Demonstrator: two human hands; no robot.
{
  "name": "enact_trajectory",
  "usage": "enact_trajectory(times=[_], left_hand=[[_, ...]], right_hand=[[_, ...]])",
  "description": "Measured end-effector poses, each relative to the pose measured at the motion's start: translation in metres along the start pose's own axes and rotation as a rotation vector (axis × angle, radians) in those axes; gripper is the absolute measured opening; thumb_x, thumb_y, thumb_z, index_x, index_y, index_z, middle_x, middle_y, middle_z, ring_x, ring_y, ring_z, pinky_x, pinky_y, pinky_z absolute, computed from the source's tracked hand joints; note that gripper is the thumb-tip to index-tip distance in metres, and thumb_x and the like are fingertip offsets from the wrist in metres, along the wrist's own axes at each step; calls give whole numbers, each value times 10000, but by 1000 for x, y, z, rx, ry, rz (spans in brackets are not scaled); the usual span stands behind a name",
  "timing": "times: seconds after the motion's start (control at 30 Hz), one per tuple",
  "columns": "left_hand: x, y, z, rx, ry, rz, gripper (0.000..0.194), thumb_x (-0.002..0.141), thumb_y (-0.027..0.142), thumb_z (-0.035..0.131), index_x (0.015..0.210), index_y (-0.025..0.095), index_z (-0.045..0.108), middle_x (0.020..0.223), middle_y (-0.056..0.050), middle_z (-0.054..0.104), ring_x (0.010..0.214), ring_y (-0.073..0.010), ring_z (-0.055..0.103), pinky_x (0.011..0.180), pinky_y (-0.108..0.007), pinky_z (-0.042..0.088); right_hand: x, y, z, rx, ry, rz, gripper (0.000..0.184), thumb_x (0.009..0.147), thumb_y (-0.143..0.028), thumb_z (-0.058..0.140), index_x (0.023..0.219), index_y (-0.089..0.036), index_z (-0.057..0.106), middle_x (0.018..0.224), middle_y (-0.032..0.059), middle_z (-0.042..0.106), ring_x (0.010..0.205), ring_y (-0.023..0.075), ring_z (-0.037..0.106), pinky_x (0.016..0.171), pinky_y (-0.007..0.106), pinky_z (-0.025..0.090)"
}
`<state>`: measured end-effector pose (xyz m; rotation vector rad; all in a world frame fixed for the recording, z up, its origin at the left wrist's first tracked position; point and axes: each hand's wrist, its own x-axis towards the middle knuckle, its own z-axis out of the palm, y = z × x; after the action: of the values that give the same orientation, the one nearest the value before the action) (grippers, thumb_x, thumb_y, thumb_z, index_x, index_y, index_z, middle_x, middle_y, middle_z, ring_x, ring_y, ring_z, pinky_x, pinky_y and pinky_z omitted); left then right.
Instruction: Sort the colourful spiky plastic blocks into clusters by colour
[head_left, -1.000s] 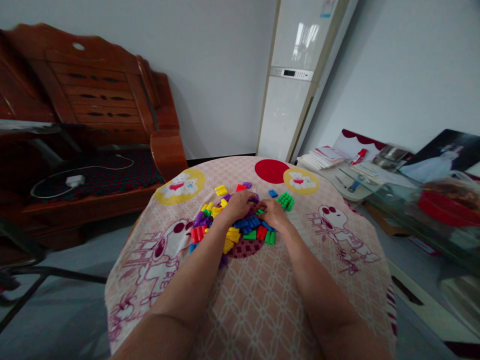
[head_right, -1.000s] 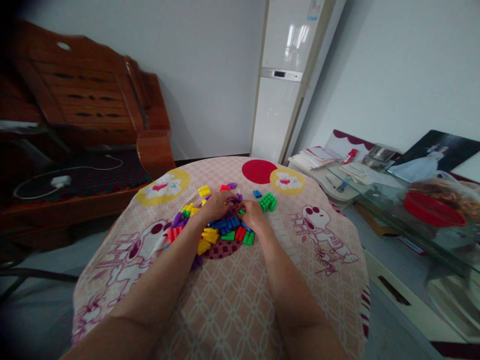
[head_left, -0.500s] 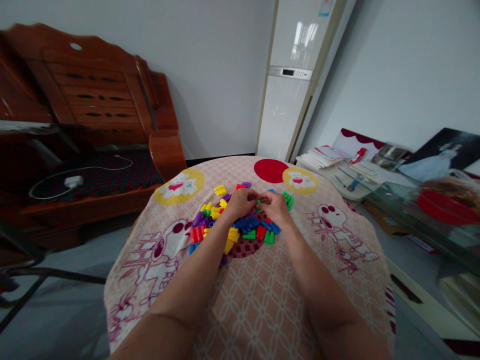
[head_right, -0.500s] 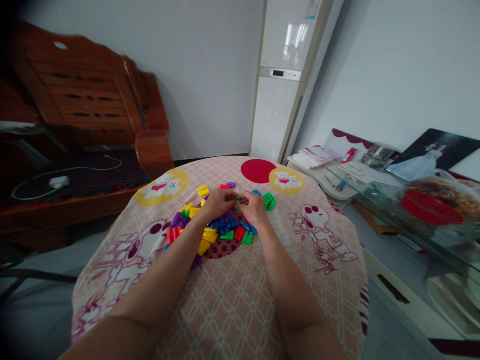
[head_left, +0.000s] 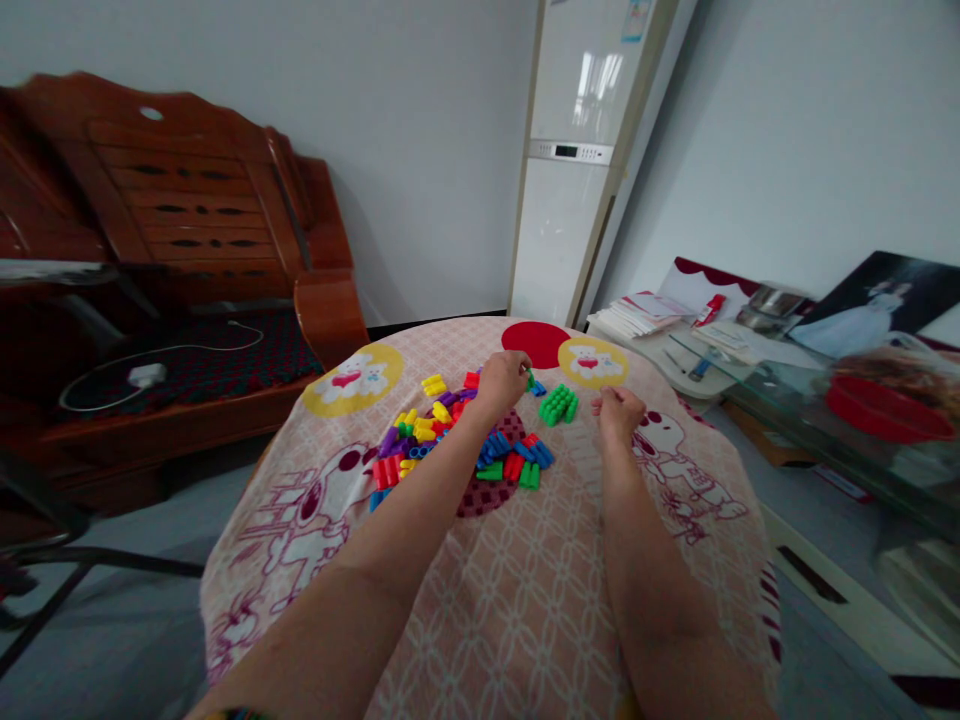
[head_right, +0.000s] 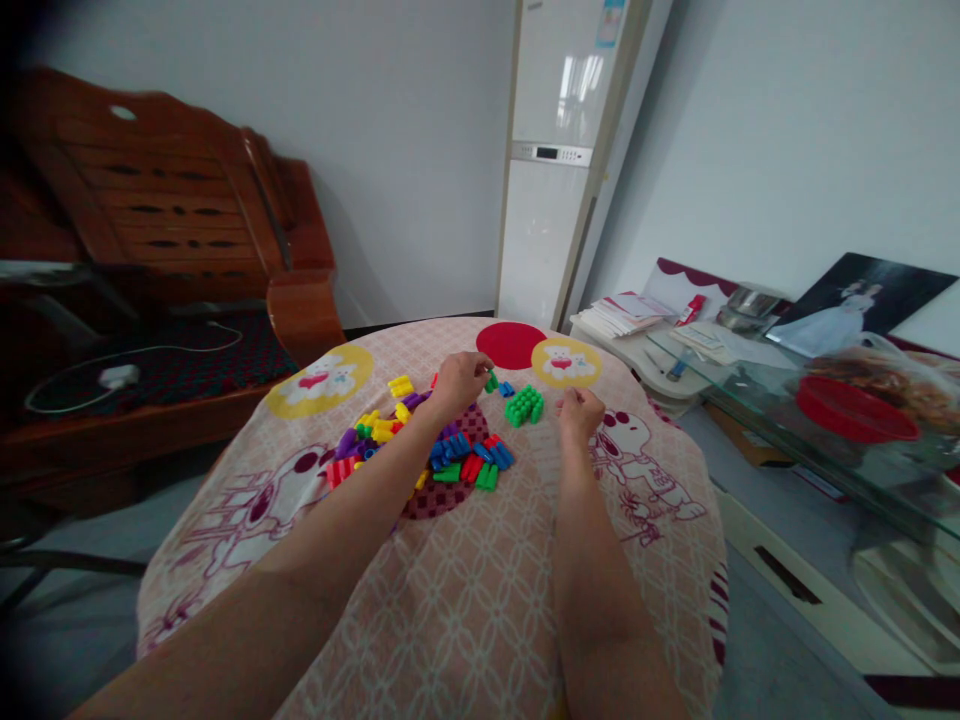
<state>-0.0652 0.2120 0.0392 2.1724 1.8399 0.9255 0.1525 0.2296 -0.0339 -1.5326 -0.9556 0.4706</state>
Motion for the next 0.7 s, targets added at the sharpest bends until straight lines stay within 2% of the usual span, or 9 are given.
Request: enact_trajectory(times=[0.1, 0.23, 0.4, 0.47, 0.57, 0.63, 0.7], left_hand=[[15, 14, 20, 88, -45, -7, 307, 829, 121, 528, 1040, 174, 744, 1033, -104, 746, 990, -220, 675, 873, -302, 511], [22, 18, 46, 131, -119, -21, 329, 835, 110, 512, 1062, 179, 740, 1108, -111, 732, 1055, -226, 663, 884, -297, 512], [23, 14, 60, 108, -193, 11, 348, 820, 107, 527, 1074, 170, 756, 1072, -110, 746, 1021, -222, 678, 881, -281, 517], [22, 12, 57, 103, -216, 12, 355, 816, 107, 534, 1089, 163, 753, 1077, -112, 746, 1013, -218, 679, 887, -277, 516], [12, 11, 40, 62, -149, 27, 373, 841, 118, 521, 1157, 142, 718, 1107, -117, 737, 1009, -203, 676, 902, -275, 507], [-5, 11, 24, 22, -120, 66, 350, 851, 128, 519, 1141, 132, 714, 1043, -108, 749, 942, -189, 683, 867, -269, 510], [-30, 13, 8, 17, -186, 131, 269, 848, 155, 541, 1029, 143, 740, 902, -79, 754, 835, -178, 684, 794, -261, 512]], right_hand=[[-4, -3, 1, 19, -15, -14, 255, 735, -327, 539, 770, -126, 691, 521, 16, 633, 422, 145, 564, 448, 229, 449], [-6, -6, -1, 48, -20, -45, 242, 742, -328, 527, 743, -135, 674, 514, 15, 621, 423, 145, 557, 424, 223, 425], [-3, -1, 0, 22, -22, -73, 253, 751, -349, 515, 722, -147, 663, 524, 12, 621, 428, 143, 554, 445, 228, 437], [-2, 1, 0, 3, -27, -85, 250, 749, -348, 514, 723, -149, 663, 524, 8, 621, 432, 142, 556, 460, 228, 450], [-1, 0, 0, 5, -41, -86, 250, 747, -344, 518, 744, -145, 670, 533, 4, 624, 435, 140, 562, 459, 226, 455], [-3, -4, -1, 20, -56, -79, 254, 749, -343, 520, 757, -141, 675, 535, 2, 624, 437, 139, 566, 458, 224, 458], [-5, -9, -2, 28, -66, -66, 252, 750, -334, 520, 756, -139, 679, 525, -1, 619, 432, 137, 562, 456, 225, 460]])
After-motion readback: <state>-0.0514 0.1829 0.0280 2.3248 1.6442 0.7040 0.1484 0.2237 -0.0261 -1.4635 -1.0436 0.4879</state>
